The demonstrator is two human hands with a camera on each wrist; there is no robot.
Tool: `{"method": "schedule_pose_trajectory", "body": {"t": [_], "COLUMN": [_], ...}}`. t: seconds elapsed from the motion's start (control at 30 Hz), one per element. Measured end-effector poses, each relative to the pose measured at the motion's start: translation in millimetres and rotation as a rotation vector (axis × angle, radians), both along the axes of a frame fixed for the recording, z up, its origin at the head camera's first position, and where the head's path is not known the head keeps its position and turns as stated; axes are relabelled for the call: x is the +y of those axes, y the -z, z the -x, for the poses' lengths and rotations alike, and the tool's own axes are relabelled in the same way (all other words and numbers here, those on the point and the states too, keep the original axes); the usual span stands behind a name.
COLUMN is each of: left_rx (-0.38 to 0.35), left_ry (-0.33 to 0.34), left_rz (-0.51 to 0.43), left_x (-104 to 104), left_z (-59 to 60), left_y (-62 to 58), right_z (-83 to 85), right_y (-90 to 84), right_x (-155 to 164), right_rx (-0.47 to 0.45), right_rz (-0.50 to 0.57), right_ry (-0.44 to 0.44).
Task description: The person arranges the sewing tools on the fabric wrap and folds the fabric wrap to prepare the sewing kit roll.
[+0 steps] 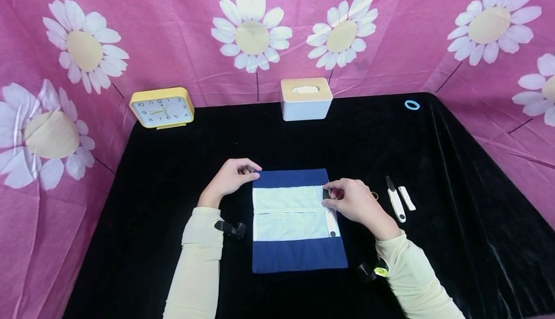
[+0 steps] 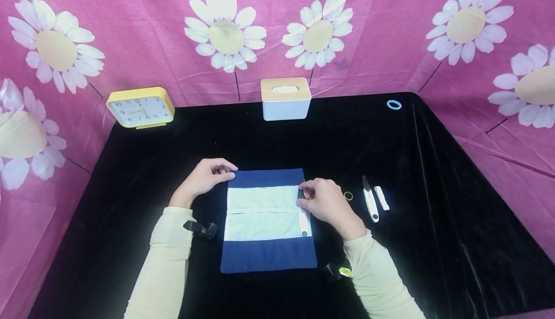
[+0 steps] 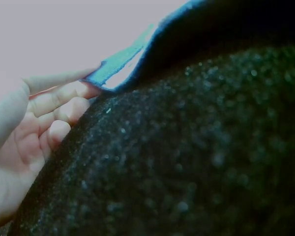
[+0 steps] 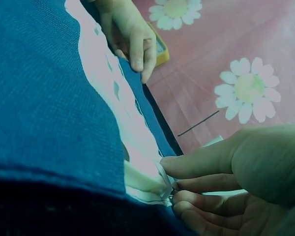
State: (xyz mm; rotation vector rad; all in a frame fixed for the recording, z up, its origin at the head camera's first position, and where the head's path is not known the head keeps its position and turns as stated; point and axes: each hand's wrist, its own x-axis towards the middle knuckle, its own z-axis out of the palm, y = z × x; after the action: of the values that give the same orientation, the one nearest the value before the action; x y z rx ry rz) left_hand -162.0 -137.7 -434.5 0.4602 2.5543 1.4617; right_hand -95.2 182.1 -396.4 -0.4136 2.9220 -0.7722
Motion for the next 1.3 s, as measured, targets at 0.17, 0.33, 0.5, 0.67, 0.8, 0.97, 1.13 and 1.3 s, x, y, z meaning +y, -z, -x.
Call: {"method": "schedule_pose_trajectory", "body": {"t": [0.17,0.33,0.5,0.67,0.8,0.97,1.13,1.3], "left_rx": [-0.005,-0.003,-0.007,-0.007,-0.007,0.0,0.004,0.003], "left_ry": [-0.005,-0.005,-0.004,-0.002,-0.003,0.0,0.0,0.0], "left_rz": [0.009,0.012,0.01,0.019,0.014,0.013,0.02,0.022], "left_x": [0,0,0,0,0,0,0,0], "left_z": [-0.6,-0.8,-1.1,-2.7,-3.2,-2.8,-3.0,-3.3], "left_y": [-0.4,0.2,1.5,1.8,1.8,1.9,2.1,2.4], "right_z": [-0.6,-1.0,-1.0,-1.6,-1.3,-1.9,-3.7,-6.4], "right_y": [-1.1,-1.8,-1.7,-1.8,-1.3,-0.8,-1.8,-4.6], "right_x": [2,6,8,10,10,10,10,19], "right_rx": [-0.004,0.003,-0.012,-0.032,-0.041,-0.045,-0.028,0.068], "right_rz": [0.014,0.041,0.073,0.087,0.09,0.096,0.103,0.135], "right_ry": [-0.02,-0.057,-0.074,-0.07,-0.068,-0.058,-0.035,0.024]}}
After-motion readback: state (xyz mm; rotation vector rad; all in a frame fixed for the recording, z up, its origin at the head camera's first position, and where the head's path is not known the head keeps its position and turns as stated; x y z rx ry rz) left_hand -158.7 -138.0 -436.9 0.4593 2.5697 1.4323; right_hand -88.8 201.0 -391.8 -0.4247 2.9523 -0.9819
